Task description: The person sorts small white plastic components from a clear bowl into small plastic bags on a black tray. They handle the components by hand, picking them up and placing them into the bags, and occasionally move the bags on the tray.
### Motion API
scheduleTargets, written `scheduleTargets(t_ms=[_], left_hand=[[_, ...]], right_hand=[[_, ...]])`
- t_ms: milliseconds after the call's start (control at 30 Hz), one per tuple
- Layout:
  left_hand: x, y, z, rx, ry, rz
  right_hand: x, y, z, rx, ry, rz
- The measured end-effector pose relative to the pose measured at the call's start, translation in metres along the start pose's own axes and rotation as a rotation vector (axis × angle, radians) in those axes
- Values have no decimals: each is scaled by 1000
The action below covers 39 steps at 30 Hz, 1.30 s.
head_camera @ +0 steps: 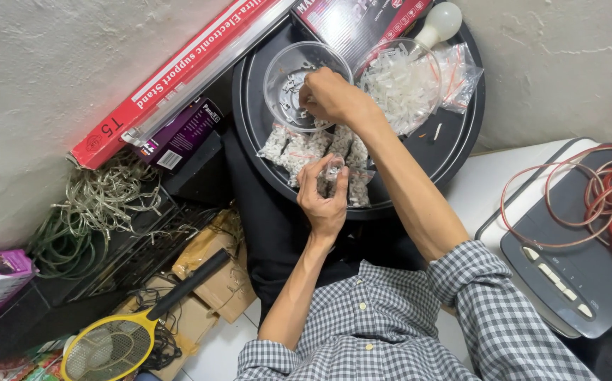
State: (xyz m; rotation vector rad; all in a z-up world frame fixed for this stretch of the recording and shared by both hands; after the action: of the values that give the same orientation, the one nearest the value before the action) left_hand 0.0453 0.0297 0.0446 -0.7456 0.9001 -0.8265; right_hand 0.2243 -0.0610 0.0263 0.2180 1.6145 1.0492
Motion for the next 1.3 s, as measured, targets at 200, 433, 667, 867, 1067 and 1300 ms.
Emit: scheduleTargets(t_ms=[200,433,667,867,1067,1300], left_hand=[[0,0,-1,-15,8,-15],[0,2,-2,4,-13,6],[4,10,-5,-6,-86,-43],[6,15,-4,12,-165,-76],[6,13,-6,35,-138,-64],[4,13,-6,9,-168,-64]], right_hand=[[-15,6,-6,-115,-87,103],[-48,28,-24,-55,-310,274],[-71,20,-143,126,-664,480],[-35,24,-234,145,-1022,240],[-9,25,-245,82,-928,82],[-23,48,-227,46,-993,24]])
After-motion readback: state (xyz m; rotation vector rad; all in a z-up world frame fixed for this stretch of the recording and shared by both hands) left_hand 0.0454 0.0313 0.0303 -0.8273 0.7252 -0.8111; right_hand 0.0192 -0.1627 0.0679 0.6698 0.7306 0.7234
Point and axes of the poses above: each hand's wrist, its own z-axis towards the middle knuckle, its own x-axis out of the palm, y = z × x, the point moved 6 cm from there along z, towards the middle knuckle, and after that the axes turned 13 degrees about z, right-handed, at the moved point
